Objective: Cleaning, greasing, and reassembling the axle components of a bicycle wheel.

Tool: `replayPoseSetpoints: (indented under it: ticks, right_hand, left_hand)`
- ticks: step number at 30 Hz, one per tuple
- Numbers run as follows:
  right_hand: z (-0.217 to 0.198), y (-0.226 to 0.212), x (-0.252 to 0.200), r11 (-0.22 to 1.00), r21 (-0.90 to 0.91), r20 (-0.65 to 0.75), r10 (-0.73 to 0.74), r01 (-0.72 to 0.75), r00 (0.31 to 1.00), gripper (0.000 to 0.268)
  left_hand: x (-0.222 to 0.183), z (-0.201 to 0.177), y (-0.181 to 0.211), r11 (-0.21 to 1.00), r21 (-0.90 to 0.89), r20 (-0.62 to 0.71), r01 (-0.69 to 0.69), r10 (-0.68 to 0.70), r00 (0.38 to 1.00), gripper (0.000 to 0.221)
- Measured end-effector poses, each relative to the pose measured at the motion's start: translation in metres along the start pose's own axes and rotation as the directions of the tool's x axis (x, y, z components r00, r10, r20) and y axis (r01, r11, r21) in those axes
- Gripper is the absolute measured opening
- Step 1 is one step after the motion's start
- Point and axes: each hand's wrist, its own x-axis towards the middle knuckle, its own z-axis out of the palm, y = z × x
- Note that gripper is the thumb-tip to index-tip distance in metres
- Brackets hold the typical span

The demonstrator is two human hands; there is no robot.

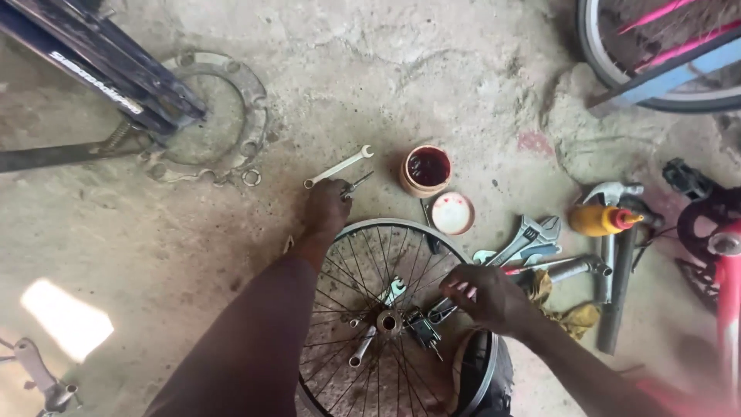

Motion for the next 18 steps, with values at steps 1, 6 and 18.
replayPoseSetpoints:
  ticks: [1,6,18]
  right_hand:
    - [0.001,0.006,-0.001,0.997,0.03,-0.041,0.075,-0.074,0.996,0.012]
    - [0.006,0.008,-0.003,0.982,0.111,-0.082,0.164,-0.155,0.983,0.016]
    - [0.036,-0.065,0.039,0.405,0.905,-0.101,0.497,-0.128,0.862,0.039]
  left_hand:
    - [0.002,-0.006,0.009,0.993,0.099,0.145,0.057,-0.071,0.987,0.032]
    - [0.002,-0.008,0.015,0.163,-0.833,0.404,0.529,-0.475,0.782,0.011]
    - [-0.097,-0.021,0.109,0.476,-0.823,0.301,0.309,-0.096,0.949,0.013]
